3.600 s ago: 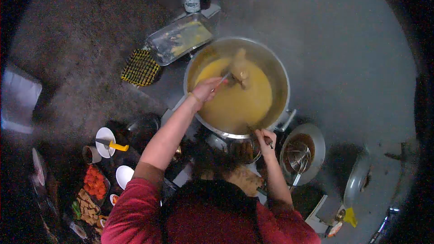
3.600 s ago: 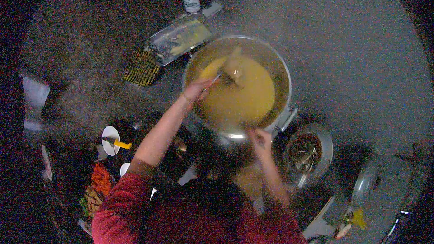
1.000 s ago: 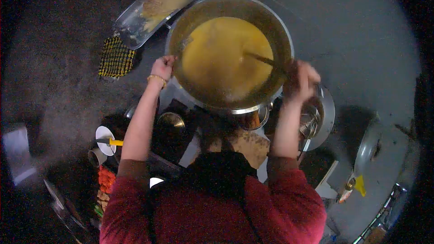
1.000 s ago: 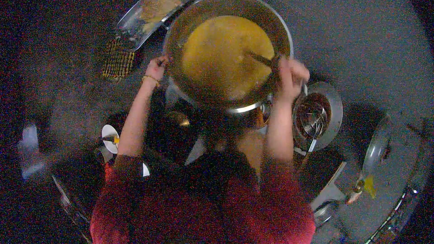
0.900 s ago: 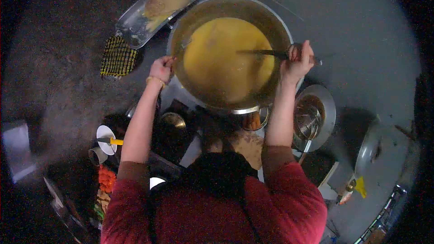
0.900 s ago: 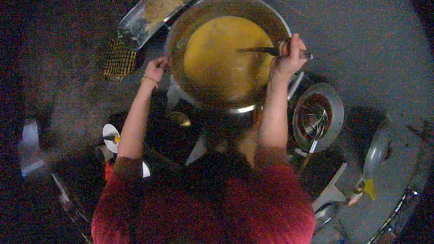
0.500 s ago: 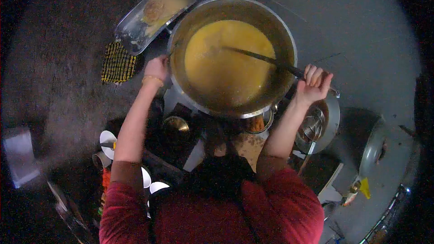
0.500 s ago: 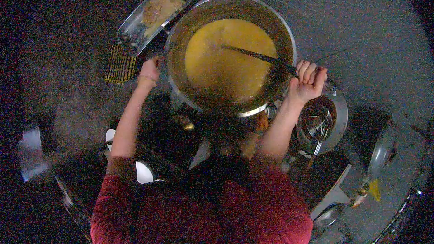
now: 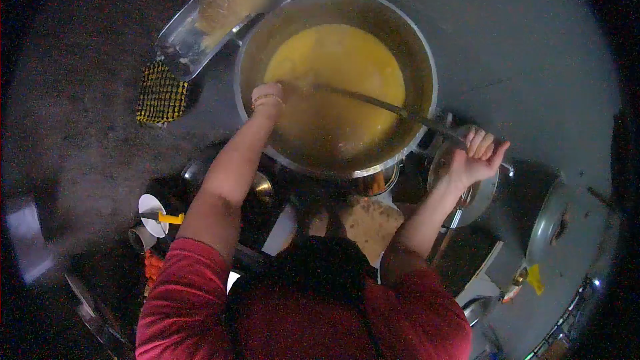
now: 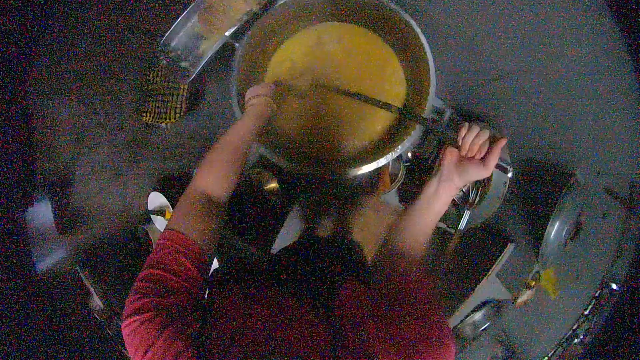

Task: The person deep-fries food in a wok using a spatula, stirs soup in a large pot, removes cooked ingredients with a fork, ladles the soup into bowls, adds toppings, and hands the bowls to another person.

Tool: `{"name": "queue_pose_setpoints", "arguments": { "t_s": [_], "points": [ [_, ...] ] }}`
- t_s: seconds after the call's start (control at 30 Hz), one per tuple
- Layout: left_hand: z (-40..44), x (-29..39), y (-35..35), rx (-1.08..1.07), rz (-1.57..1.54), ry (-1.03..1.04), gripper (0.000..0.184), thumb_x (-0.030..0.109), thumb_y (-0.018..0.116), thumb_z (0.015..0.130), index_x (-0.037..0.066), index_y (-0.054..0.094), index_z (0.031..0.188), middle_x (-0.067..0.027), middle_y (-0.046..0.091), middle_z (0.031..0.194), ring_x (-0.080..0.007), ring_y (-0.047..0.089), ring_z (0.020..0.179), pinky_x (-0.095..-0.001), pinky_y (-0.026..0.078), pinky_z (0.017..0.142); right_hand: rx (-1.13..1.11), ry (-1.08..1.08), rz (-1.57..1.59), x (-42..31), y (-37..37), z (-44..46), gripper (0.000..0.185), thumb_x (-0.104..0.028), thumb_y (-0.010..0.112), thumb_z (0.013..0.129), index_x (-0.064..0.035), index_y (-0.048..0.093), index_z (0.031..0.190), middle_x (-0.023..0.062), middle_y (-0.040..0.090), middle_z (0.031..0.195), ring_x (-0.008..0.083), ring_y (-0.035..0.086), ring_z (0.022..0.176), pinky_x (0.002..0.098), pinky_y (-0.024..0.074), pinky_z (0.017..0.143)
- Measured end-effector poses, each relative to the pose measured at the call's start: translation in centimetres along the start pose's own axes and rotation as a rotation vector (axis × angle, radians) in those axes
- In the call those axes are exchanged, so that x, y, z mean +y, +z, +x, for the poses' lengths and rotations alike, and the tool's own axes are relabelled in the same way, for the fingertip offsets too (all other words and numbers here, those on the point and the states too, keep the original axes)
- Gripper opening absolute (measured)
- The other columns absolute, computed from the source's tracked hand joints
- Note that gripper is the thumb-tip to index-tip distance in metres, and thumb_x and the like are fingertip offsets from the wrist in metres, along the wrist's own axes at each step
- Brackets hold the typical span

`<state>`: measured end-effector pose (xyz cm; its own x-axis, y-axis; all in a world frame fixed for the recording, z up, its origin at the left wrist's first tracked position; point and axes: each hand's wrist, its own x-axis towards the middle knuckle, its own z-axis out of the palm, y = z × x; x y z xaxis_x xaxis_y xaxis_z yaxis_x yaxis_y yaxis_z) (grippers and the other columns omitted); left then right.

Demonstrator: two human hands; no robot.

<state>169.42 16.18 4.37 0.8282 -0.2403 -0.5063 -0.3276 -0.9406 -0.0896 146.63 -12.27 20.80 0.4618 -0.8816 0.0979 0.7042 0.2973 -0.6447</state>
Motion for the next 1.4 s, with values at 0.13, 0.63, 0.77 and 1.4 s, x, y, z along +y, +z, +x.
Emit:
{"name": "queue_pose_setpoints", "arguments": {
  "t_s": [0.13,0.63,0.77,1.4],
  "points": [
    [-0.1,0.0,1.8,0.073,-0.119,0.045,0.022,0.015,0.044,0.081,0.010,0.061,0.093,-0.0067,0.059,0.101,-0.0235,0.058,0.090,-0.0347,0.049,0.071,-0.068,-0.014,-0.079,-0.6,1.2,-0.1,0.050,-0.032,0.036,0.088,-0.0190,0.019,0.043,-0.0018,0.020,0.040,0.0101,0.018,0.037,0.0246,0.0207,0.043],
    [0.3,-0.3,5.1,0.314,-0.178,0.274,0.023,0.013,0.044,0.080,0.006,0.059,0.096,-0.0128,0.058,0.097,-0.0269,0.057,0.090,-0.0373,0.046,0.076,-0.650,-0.046,-0.016,-4.5,3.5,-3.7,0.035,-0.033,0.029,0.090,-0.0122,0.056,0.099,-0.0024,0.028,0.044,0.0087,0.023,0.039,0.0269,0.0361,0.063],
    [1.4,-1.4,5.8,0.247,-0.095,0.219,0.021,0.016,0.047,0.077,0.006,0.060,0.090,-0.0129,0.059,0.095,-0.0285,0.058,0.085,-0.0388,0.047,0.073,-0.702,-0.099,-0.042,-6.9,5.4,-5.1,0.037,-0.036,0.029,0.089,-0.0129,0.056,0.096,-0.0017,0.030,0.045,0.0094,0.027,0.042,0.0308,0.0345,0.067],
    [-9.6,-1.8,-4.4,0.423,-0.955,0.129,0.019,0.018,0.051,0.076,0.008,0.062,0.088,-0.0161,0.059,0.089,-0.0286,0.057,0.083,-0.0348,0.044,0.071,-0.829,-0.484,0.014,-19.4,12.0,-10.9,0.036,-0.043,0.046,0.081,-0.0204,0.035,0.055,-0.0071,0.034,0.039,0.0059,0.032,0.033,0.0219,0.0283,0.040]
  ]
}}
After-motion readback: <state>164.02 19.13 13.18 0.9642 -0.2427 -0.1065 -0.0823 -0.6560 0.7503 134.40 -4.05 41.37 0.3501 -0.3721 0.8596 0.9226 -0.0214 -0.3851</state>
